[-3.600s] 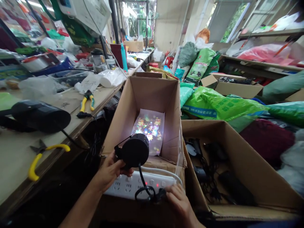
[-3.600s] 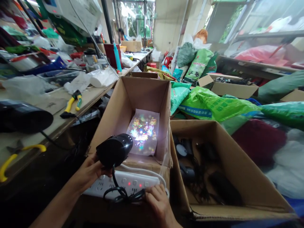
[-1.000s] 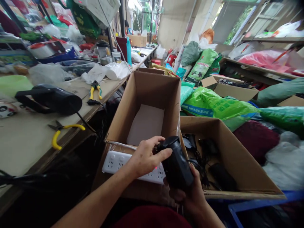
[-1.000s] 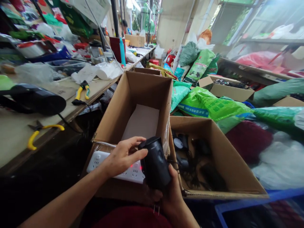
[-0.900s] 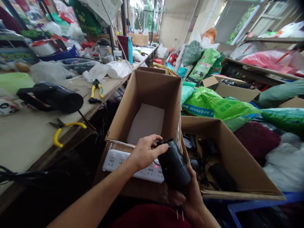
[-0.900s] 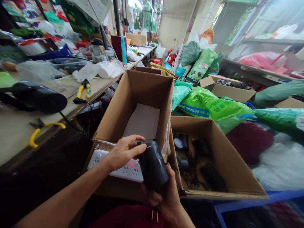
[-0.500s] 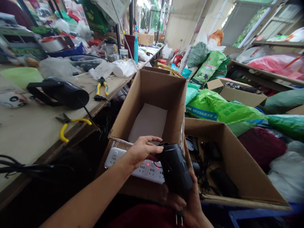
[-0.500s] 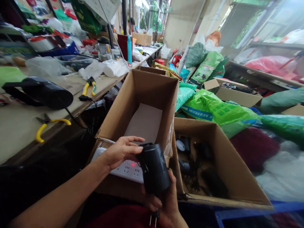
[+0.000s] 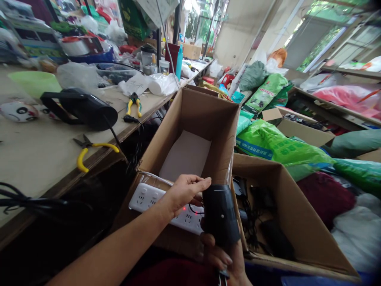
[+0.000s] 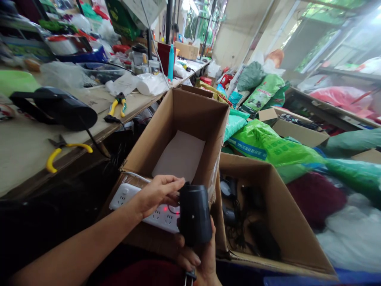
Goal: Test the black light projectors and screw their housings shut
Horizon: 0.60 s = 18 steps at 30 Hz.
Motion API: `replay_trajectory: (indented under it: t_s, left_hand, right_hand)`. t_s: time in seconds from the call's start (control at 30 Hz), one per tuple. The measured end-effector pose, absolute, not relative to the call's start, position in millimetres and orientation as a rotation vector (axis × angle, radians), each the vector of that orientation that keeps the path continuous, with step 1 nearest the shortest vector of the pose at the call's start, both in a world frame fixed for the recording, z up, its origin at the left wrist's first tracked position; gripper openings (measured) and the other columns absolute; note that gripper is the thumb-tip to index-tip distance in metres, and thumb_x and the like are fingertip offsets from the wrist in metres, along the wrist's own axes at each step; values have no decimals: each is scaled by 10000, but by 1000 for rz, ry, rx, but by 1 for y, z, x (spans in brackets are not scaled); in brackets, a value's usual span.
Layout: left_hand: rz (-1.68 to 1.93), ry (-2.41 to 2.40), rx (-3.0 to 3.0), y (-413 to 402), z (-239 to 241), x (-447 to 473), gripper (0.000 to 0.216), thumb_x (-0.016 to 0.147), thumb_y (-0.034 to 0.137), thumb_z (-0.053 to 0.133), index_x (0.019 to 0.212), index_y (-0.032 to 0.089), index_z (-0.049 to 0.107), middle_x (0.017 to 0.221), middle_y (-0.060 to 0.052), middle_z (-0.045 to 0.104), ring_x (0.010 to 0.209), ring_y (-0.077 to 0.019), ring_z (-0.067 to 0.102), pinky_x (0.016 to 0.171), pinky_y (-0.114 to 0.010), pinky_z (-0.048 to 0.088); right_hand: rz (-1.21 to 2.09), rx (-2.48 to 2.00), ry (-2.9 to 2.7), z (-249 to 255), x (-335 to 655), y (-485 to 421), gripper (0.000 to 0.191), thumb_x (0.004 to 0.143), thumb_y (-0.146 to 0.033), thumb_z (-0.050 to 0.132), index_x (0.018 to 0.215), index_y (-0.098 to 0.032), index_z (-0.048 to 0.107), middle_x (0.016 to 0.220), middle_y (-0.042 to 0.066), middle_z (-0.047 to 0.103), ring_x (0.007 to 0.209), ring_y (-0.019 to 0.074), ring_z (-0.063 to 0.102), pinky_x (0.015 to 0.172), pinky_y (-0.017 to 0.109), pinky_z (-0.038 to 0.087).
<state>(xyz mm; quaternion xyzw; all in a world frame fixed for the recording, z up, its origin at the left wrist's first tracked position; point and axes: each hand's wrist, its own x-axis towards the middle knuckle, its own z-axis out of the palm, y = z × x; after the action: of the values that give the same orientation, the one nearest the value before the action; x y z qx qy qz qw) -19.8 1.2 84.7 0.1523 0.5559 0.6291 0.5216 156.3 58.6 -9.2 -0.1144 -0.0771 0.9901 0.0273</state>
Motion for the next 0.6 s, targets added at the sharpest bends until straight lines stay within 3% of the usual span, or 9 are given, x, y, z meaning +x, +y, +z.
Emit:
replay_trajectory:
  t_s: [0.2, 0.3, 0.4, 0.5, 0.6]
  left_hand:
    - [1485, 1432, 407, 1, 83, -18, 382, 668, 416, 726, 876, 115, 616, 710, -26, 596, 553, -127, 545, 481, -249, 442]
    - [1484, 1404, 539, -7, 83, -25, 561, 654, 445, 742, 1086, 117, 599, 971, -110, 648, 822, -214, 625, 688, -335, 507]
    - [1344, 1458, 842, -21, 85, -37, 913, 535, 433, 834, 1320, 150, 463, 1280, -163, 556, 1167, -319, 518, 988, -439, 388]
    - [1121, 1576, 1038, -34, 87, -46, 1002, 478, 397, 871, 1353, 174, 438, 1313, -158, 542, 1220, -361, 474, 1036, -482, 333]
    - [1046, 1598, 1112, -40, 86, -48, 920, 493, 369, 870, 1309, 180, 489, 1198, -125, 617, 1167, -349, 519, 988, -453, 392]
  right_hand:
    - [3019, -431, -413, -3, 152, 56, 737, 725, -773, 462, 876, -86, 682, 629, 79, 655, 277, -38, 212, 301, 125, 245]
    - [2858, -619, -728, 5, 156, 64, 694, 733, -755, 466, 805, -99, 680, 577, 53, 618, 303, 15, 327, 330, 165, 319]
    - [2333, -751, -1238, 18, 162, 78, 393, 651, -439, 757, 932, -179, 669, 755, 42, 672, 584, 144, 595, 544, 256, 497]
    - [1902, -748, -1643, 29, 163, 90, 718, 431, -120, 852, 1098, -238, 615, 1010, 47, 677, 907, 258, 620, 763, 339, 511]
    - [1802, -719, -1775, 31, 161, 94, 766, 423, -94, 841, 1133, -245, 596, 1026, 49, 674, 918, 284, 617, 779, 364, 501]
